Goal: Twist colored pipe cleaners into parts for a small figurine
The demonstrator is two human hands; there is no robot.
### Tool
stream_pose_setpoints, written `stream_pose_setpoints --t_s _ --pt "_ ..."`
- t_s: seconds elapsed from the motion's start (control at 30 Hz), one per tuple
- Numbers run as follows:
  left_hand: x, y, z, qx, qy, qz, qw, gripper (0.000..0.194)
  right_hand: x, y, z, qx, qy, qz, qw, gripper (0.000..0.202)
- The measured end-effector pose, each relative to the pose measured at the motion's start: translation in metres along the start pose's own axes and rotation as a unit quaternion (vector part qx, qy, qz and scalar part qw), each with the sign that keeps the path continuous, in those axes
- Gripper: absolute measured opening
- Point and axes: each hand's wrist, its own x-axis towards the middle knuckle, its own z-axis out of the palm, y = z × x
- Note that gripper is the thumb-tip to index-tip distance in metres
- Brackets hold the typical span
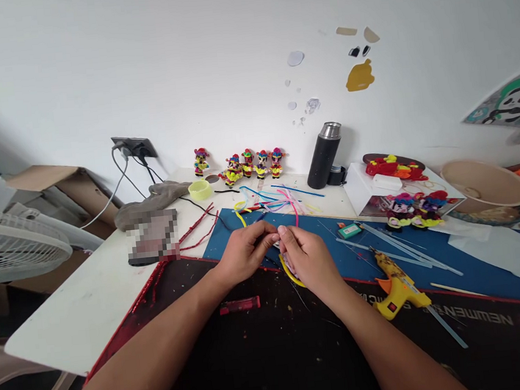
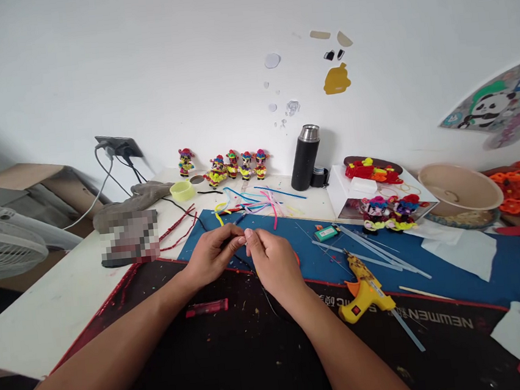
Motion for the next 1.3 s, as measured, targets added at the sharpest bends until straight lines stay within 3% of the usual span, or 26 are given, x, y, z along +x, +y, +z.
stream_pose_setpoints --t_s 0.57,1.3 --pt "-0.0008 0.0013 -0.0011 0.063 -0.027 0.006 0.998 0.030 -0.0025 -0.0089 -0.0031 -0.041 -0.021 -0.011 0.999 0.056" --pt "-0.0014 0.0022 -0.0016 0.013 -0.014 0.008 1.000 0.024 -0.0007 -0.0080 -0.0041 -0.026 -0.023 -0.009 0.999 0.052"
